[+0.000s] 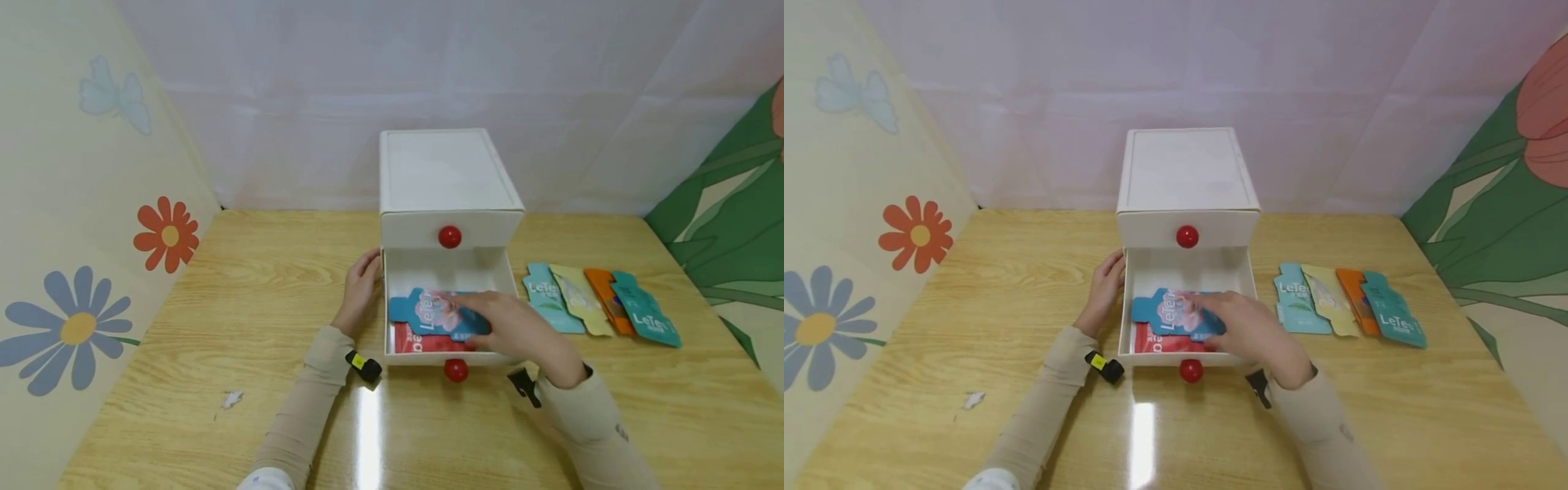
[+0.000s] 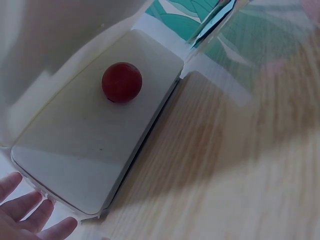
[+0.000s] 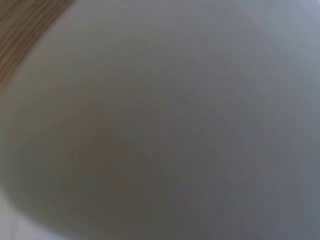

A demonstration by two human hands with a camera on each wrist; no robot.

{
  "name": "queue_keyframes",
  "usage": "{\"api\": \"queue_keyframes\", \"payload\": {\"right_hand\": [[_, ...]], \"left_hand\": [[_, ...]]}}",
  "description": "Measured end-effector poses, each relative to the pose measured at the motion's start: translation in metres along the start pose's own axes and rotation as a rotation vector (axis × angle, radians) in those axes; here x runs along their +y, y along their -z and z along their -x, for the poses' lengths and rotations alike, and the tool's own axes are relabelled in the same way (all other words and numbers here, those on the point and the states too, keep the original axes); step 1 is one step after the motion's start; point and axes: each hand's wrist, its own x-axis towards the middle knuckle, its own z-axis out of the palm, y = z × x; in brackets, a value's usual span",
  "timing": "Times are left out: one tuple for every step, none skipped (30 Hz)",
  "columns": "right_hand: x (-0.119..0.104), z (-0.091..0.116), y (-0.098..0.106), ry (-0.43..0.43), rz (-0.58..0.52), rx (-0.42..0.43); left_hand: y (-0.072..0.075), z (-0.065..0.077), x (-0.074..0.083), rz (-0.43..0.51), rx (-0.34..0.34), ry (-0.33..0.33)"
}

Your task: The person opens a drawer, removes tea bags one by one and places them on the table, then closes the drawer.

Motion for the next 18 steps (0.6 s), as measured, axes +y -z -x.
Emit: {"api": "queue_keyframes", "payload": {"right_hand": [[0.0000, -0.0001, -0.0002, -0.004, -0.001, -0.001], [0.0002, -0.0001, -0.0004, -0.008, 0.000, -0.001], [0.0001, 0.0000, -0.0004, -0.014, -0.001, -0.002], [0.0001, 0.0001, -0.0002, -0.017, 0.000, 0.000], [0.0000, 0.0003, -0.0003, -0.020, 0.003, 0.001], [0.0003, 0.0005, -0.0006, -0.023, 0.005, 0.003], [0.0004, 0.0006, -0.0007, -0.023, 0.005, 0.007], [0.0005, 0.0007, -0.0010, -0.017, 0.007, 0.010], [0.0006, 0.0006, -0.0013, -0.012, 0.010, 0.015], [0.0007, 0.0004, -0.0015, -0.002, 0.015, 0.019], [0.0007, 0.0004, -0.0019, 0.004, 0.018, 0.019], [0.0006, 0.0002, -0.0020, 0.011, 0.019, 0.019], [0.0002, -0.0001, -0.0018, 0.016, 0.020, 0.017], [-0.0001, -0.0003, -0.0017, 0.015, 0.020, 0.010], [-0.0003, -0.0005, -0.0016, 0.012, 0.019, 0.004], [-0.0006, -0.0006, -0.0014, 0.008, 0.014, -0.004], [-0.0009, -0.0008, -0.0012, 0.002, 0.010, -0.012], [-0.0010, -0.0011, -0.0010, -0.002, 0.006, -0.018]], "left_hand": [[-0.0001, 0.0000, -0.0001, 0.004, 0.001, 0.002], [-0.0002, 0.0000, 0.0001, 0.005, 0.003, 0.002], [-0.0003, 0.0001, 0.0006, 0.015, 0.003, 0.006], [-0.0005, 0.0002, 0.0006, 0.020, 0.003, 0.009], [-0.0007, 0.0002, 0.0008, 0.031, 0.003, 0.014], [-0.0008, 0.0003, 0.0008, 0.040, 0.002, 0.018], [-0.0008, 0.0002, 0.0007, 0.040, 0.002, 0.019], [-0.0007, 0.0001, 0.0007, 0.033, 0.003, 0.018], [-0.0006, 0.0000, 0.0005, 0.030, 0.004, 0.018], [-0.0005, -0.0001, 0.0001, 0.030, 0.004, 0.020], [-0.0005, -0.0001, 0.0001, 0.031, 0.004, 0.021], [-0.0005, -0.0001, -0.0001, 0.027, 0.006, 0.021], [-0.0006, 0.0000, 0.0000, 0.033, 0.006, 0.024], [-0.0009, 0.0001, 0.0001, 0.049, 0.006, 0.029], [-0.0012, 0.0002, 0.0004, 0.060, 0.007, 0.031], [-0.0015, 0.0002, 0.0005, 0.080, 0.005, 0.036], [-0.0019, 0.0003, 0.0008, 0.096, 0.004, 0.041], [-0.0022, 0.0003, 0.0009, 0.108, 0.004, 0.043]]}}
